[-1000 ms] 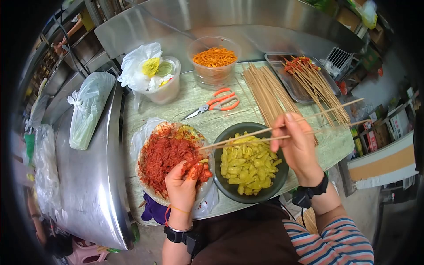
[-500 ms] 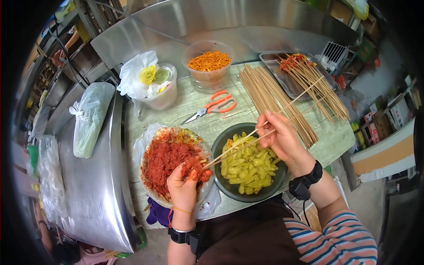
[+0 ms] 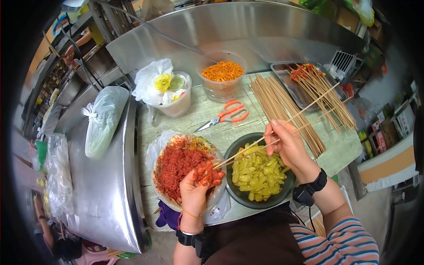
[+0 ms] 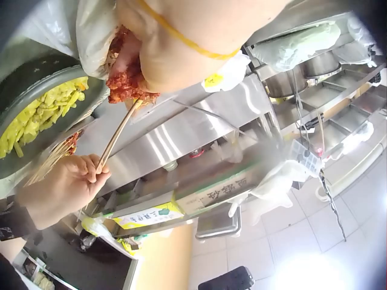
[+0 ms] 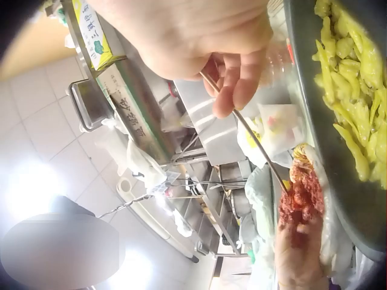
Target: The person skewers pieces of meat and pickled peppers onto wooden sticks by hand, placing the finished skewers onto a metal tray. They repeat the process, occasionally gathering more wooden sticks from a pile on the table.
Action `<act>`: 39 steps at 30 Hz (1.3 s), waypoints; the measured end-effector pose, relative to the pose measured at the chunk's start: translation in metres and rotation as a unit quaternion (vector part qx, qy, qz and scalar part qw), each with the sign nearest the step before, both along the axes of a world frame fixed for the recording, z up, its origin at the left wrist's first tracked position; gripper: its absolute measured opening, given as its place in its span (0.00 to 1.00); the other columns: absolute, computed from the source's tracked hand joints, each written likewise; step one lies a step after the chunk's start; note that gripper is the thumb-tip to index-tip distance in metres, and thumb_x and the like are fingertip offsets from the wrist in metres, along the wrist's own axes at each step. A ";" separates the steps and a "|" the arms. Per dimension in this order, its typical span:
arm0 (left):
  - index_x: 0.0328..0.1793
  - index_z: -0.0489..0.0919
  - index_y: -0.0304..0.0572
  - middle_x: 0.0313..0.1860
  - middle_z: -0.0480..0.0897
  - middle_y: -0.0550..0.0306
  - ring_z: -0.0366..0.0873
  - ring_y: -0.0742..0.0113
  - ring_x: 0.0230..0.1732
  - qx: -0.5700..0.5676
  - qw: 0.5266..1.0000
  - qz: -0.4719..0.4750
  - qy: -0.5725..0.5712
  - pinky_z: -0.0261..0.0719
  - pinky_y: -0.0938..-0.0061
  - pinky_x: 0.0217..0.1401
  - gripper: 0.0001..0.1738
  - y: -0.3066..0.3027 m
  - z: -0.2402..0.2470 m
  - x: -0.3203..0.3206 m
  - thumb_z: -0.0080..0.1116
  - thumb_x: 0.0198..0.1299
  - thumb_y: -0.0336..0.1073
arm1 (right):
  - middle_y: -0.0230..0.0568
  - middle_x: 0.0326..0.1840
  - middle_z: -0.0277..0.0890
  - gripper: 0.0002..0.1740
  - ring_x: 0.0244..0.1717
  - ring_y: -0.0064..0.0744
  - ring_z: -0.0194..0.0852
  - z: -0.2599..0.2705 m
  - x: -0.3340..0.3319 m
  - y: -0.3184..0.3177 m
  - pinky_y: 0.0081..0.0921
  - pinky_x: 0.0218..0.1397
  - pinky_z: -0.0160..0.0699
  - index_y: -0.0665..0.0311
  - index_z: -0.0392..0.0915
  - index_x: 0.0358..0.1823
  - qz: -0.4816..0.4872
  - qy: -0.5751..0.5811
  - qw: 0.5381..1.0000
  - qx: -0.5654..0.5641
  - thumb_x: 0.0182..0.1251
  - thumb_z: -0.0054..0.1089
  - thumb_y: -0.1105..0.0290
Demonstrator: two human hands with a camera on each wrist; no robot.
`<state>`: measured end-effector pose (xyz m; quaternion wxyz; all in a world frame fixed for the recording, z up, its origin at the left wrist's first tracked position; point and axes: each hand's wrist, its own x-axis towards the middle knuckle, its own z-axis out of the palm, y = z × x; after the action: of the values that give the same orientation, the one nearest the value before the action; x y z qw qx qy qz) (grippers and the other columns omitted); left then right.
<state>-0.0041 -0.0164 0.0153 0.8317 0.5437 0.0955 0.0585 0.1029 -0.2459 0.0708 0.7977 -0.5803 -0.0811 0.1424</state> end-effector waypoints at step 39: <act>0.59 0.71 0.35 0.54 0.77 0.49 0.77 0.58 0.53 -0.282 0.951 0.092 -0.087 0.81 0.65 0.54 0.17 0.015 -0.012 -0.008 0.47 0.63 0.23 | 0.44 0.31 0.71 0.17 0.24 0.28 0.76 0.018 -0.066 0.012 0.22 0.30 0.74 0.71 0.72 0.34 0.001 -0.312 0.949 -0.040 0.74 0.41 0.65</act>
<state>-0.0121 -0.0011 0.0031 0.9472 0.2687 0.0849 0.1528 0.0372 -0.2339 0.0890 0.7087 -0.6268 -0.3210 -0.0419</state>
